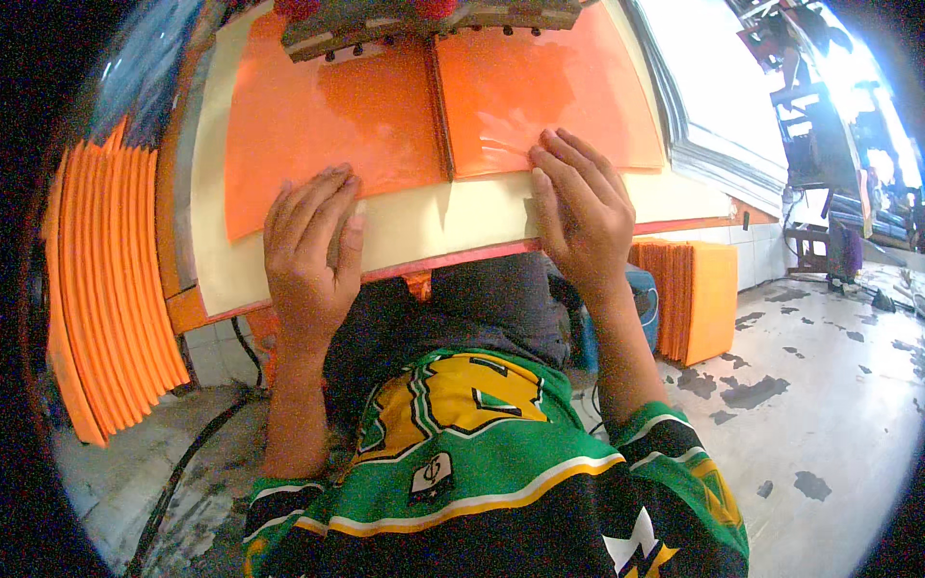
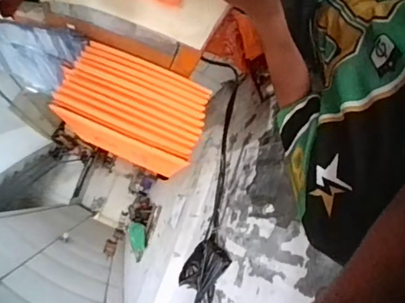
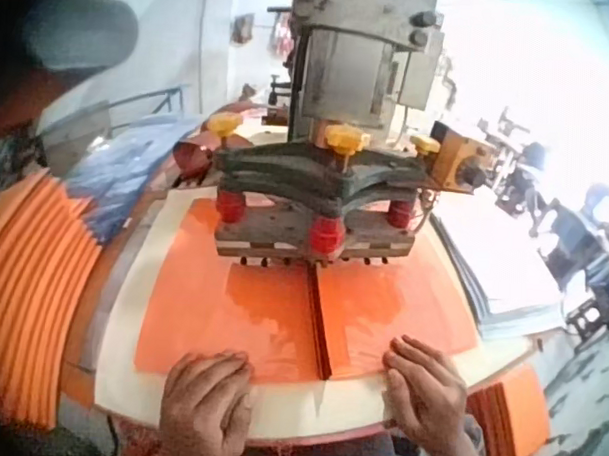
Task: The person places orange plastic covers and white paper inserts onto the bed of a press machine. They align the edges by hand, operate the machine to weld the materials together, then remove the finished folders and stack them to the left side.
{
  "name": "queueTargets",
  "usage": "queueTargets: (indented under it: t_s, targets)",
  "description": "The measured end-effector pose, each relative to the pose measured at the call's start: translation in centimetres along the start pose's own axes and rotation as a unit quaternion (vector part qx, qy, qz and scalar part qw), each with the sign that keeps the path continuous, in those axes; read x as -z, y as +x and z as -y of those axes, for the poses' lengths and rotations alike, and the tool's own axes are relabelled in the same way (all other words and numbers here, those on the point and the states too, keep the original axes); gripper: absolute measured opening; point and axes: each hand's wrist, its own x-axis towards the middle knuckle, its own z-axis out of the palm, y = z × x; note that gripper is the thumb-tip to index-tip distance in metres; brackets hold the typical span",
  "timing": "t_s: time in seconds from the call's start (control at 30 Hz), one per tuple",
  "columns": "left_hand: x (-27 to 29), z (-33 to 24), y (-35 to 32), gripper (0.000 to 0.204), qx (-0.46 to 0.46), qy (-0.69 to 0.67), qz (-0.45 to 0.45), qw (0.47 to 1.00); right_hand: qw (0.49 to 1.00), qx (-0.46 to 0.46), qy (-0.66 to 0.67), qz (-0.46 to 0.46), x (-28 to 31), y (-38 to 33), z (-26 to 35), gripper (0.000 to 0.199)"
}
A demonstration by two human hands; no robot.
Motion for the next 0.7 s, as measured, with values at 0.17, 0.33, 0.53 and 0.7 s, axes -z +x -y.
queueTargets:
  t_s: [0.17, 0.33, 0.53, 0.7]
  targets:
    - [0.0, -0.4, -0.4, 0.03, 0.003, -0.012, 0.005, 1.0, 0.999, 0.008, -0.002, -0.041, -0.1, -0.4, -0.2, 0.014]
    - [0.3, -0.7, -1.6, 0.03, -0.004, 0.011, -0.003, 1.0, 0.996, 0.038, -0.015, -0.081, 0.0, -0.5, -0.3, 0.008]
    - [-0.4, -0.9, -2.1, 0.032, -0.004, 0.079, -0.055, 0.995, 0.994, 0.037, -0.013, -0.103, -0.1, -0.8, -0.8, 0.009]
    - [-0.7, -1.1, -2.0, 0.029, -0.009, 0.094, -0.07, 0.993, 0.995, 0.029, -0.009, -0.094, 0.3, -0.8, -0.4, 0.015]
